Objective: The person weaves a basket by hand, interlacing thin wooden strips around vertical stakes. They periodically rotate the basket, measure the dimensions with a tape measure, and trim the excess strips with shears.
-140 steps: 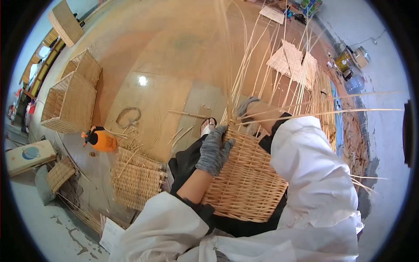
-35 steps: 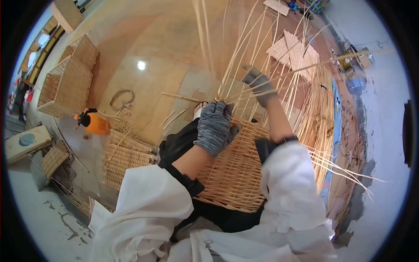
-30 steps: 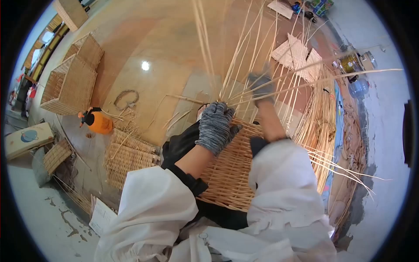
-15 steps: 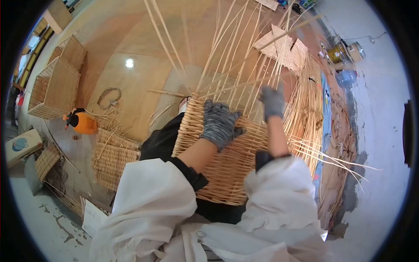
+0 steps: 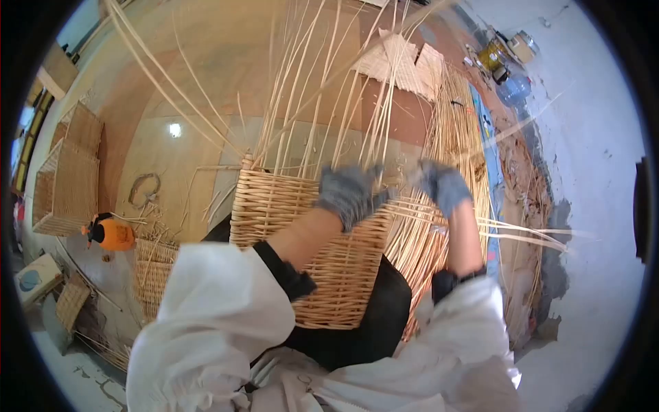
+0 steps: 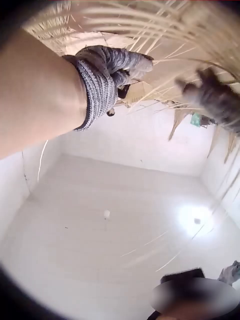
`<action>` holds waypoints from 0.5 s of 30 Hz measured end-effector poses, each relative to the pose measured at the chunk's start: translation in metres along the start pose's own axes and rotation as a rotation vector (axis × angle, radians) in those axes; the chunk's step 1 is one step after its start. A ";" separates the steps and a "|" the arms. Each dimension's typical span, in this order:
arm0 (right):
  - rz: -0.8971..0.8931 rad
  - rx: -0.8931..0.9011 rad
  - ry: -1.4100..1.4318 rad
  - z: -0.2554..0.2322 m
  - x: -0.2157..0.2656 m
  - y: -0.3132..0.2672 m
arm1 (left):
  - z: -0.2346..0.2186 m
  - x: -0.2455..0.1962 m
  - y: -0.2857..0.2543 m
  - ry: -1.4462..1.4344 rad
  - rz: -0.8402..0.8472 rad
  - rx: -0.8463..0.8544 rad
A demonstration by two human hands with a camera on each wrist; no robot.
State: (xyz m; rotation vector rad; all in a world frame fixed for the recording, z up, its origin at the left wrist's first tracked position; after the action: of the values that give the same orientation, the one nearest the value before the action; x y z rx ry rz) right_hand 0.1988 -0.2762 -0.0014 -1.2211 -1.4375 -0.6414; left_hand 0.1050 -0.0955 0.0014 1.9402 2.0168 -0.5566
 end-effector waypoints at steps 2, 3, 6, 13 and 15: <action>-0.387 0.318 -0.632 -0.009 -0.040 0.027 | 0.030 -0.009 -0.024 0.138 0.016 -0.055; -0.450 0.441 -0.876 -0.005 -0.050 0.024 | 0.035 -0.011 -0.026 0.217 0.038 -0.097; 0.829 -0.085 0.572 -0.015 -0.114 -0.002 | 0.041 -0.016 -0.025 0.193 0.006 -0.027; -0.330 0.042 -0.328 -0.020 0.050 -0.084 | 0.052 -0.066 -0.012 -0.054 0.149 -0.261; -0.462 0.033 -0.534 0.005 0.066 -0.066 | 0.072 -0.061 0.026 0.008 0.027 0.120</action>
State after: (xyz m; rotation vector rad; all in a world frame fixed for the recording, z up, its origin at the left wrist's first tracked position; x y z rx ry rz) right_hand 0.1446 -0.2711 0.0746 -1.0823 -2.2078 -0.6171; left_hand 0.1301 -0.1820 -0.0359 2.0380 2.0011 -0.6779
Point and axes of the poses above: each hand's wrist, its own y-axis towards the middle knuckle, its own z-axis out of the palm, x = y × z, the point moved 5 cm from there along y, towards the middle knuckle, and after that the axes turned 6 degrees about -x, right-handed, at the moved point
